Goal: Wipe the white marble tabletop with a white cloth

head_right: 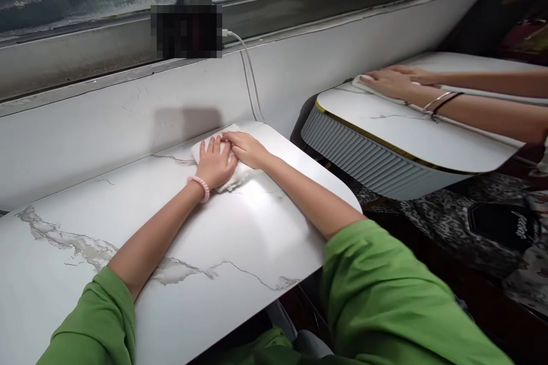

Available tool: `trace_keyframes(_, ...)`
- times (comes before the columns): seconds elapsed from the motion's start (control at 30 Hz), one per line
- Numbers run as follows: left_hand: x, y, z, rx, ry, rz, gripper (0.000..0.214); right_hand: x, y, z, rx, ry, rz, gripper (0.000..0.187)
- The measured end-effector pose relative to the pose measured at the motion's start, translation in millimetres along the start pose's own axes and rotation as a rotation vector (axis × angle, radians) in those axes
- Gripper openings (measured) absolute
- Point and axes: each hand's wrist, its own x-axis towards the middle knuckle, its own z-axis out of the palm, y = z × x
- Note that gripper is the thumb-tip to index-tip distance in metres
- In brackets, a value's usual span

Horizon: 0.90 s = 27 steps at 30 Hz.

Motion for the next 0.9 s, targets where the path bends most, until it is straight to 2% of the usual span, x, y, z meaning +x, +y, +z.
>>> trace_keyframes(0.1,-21,45,0.2,-0.020,-0.017,0.028,0.059,-48,-5,-23,0.001,-0.017,-0.002,0.045)
trace_keyframes(0.17,-38,80,1.2,-0.046,-0.018,0.085,0.061,-85,-11,-43,0.014,0.005,0.032,0.043)
trace_keyframes(0.23,-56,112,2.0,-0.069,-0.009,0.144,0.065,-122,-21,-61,0.014,-0.030,0.097,0.042)
trace_keyframes(0.3,-72,137,1.8,-0.085,0.001,0.187,0.068,-154,-31,-73,0.004,-0.052,0.156,0.044)
trace_keyframes(0.37,-84,152,0.7,-0.096,0.015,0.229,0.068,-178,-40,-80,-0.008,-0.023,0.202,0.048)
trace_keyframes(0.47,-91,159,-0.9,-0.120,0.019,0.289,0.066,-195,-49,-82,-0.028,0.051,0.266,0.049)
trace_keyframes(0.57,-88,155,-0.7,-0.146,0.025,0.294,0.065,-193,-51,-80,-0.050,0.068,0.295,0.048)
trace_keyframes(0.73,-66,142,3.8,-0.172,0.033,0.294,0.064,-168,-40,-79,-0.055,0.088,0.285,0.046)
trace_keyframes(0.9,-29,120,10.5,-0.175,0.035,0.275,0.060,-131,-15,-72,-0.026,0.143,0.280,0.045)
